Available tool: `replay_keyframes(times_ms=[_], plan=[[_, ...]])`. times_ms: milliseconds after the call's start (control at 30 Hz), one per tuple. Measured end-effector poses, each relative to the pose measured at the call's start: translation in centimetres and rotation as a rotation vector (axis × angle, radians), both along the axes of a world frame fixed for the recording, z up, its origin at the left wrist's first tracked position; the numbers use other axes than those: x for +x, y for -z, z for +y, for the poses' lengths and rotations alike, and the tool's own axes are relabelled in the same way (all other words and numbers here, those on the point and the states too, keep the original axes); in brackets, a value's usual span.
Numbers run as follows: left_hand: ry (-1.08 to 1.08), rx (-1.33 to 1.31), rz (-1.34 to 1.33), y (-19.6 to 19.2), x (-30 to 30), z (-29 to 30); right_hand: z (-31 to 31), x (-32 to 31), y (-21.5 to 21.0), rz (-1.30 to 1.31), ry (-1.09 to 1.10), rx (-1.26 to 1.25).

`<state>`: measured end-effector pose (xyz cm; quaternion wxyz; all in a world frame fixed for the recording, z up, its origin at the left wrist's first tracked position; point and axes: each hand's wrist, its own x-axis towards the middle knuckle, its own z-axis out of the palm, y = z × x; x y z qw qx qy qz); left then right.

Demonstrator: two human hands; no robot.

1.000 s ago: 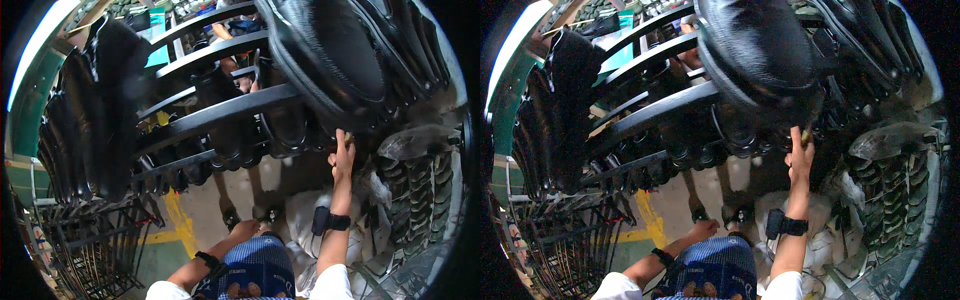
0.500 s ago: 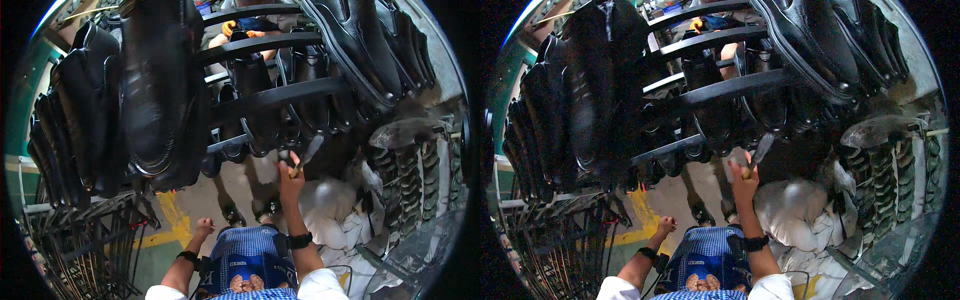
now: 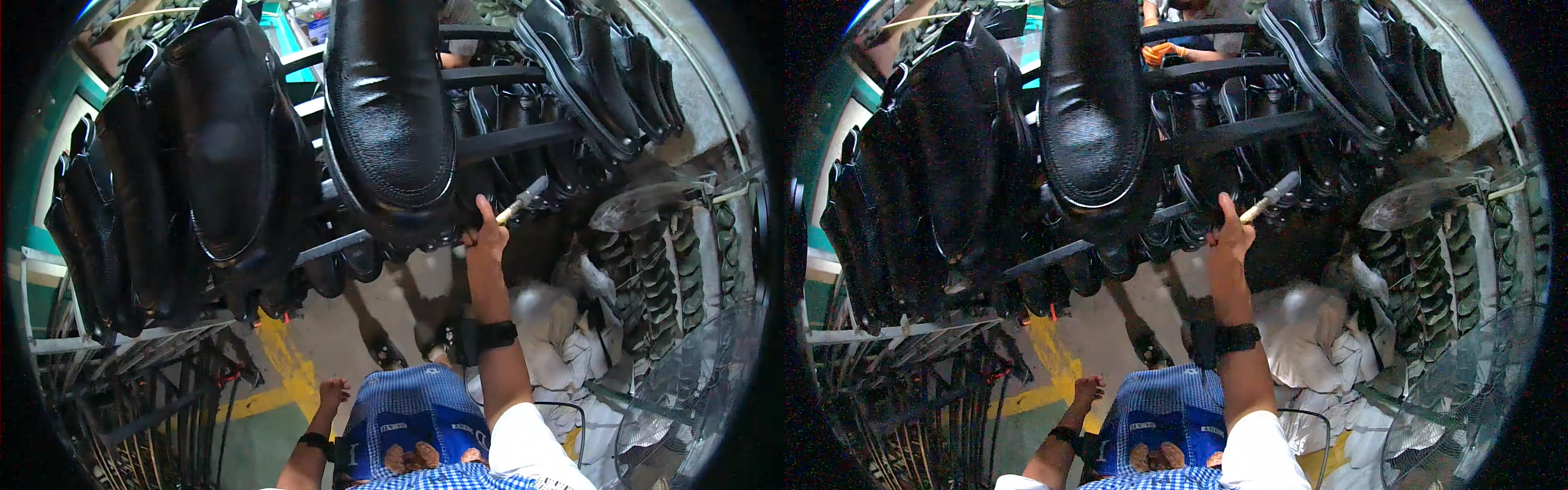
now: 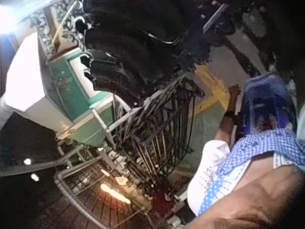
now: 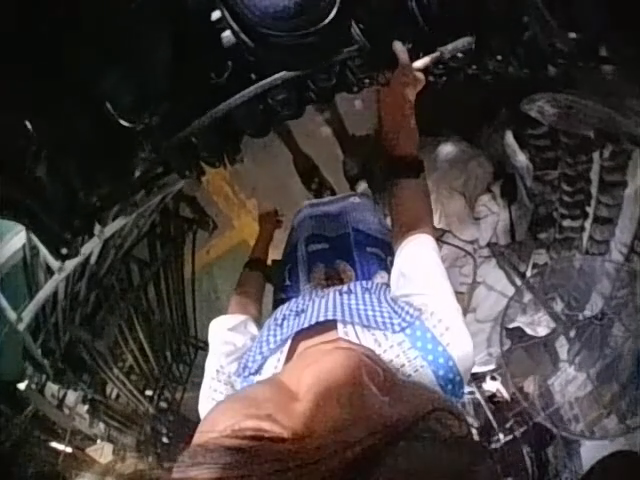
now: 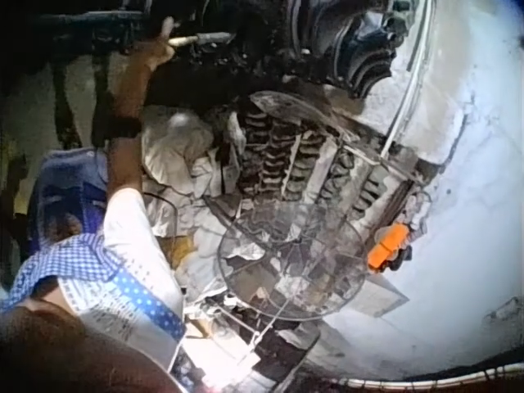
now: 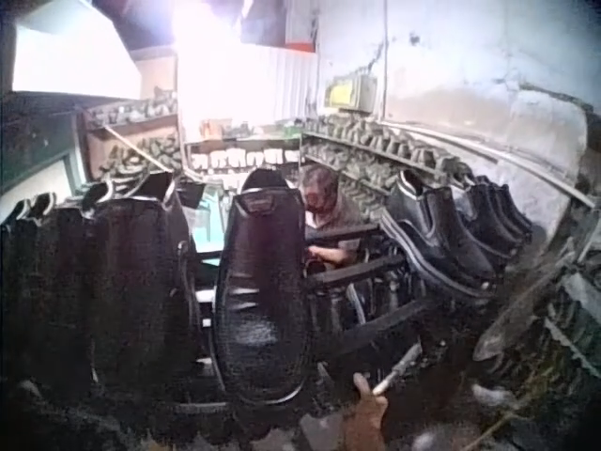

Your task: Brushing and cleaning leather shoes on a finishing rack in a shoe factory.

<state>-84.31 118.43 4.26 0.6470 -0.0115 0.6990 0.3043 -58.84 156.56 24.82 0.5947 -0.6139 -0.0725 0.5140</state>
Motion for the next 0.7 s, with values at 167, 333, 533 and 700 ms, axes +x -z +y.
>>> replay_keyframes(times_ms=[167,333,533,700], plan=[[-0.120,-0.059,-0.112,0.3,-2.1,-2.0,-0.4,0.8,-1.2,-0.114,0.081,-0.004],[-0.039,-0.038,0.045,0.0,-3.7,-3.1,-1.3,1.4,0.1,-0.130,0.005,0.014],[-0.098,-0.016,0.158,-1.1,-3.2,-4.2,-7.6,2.0,2.7,-0.193,0.017,0.123],[-0.138,-0.017,0.150,-2.2,-0.8,-5.4,-15.5,7.2,7.8,-0.282,-0.138,-0.110]])
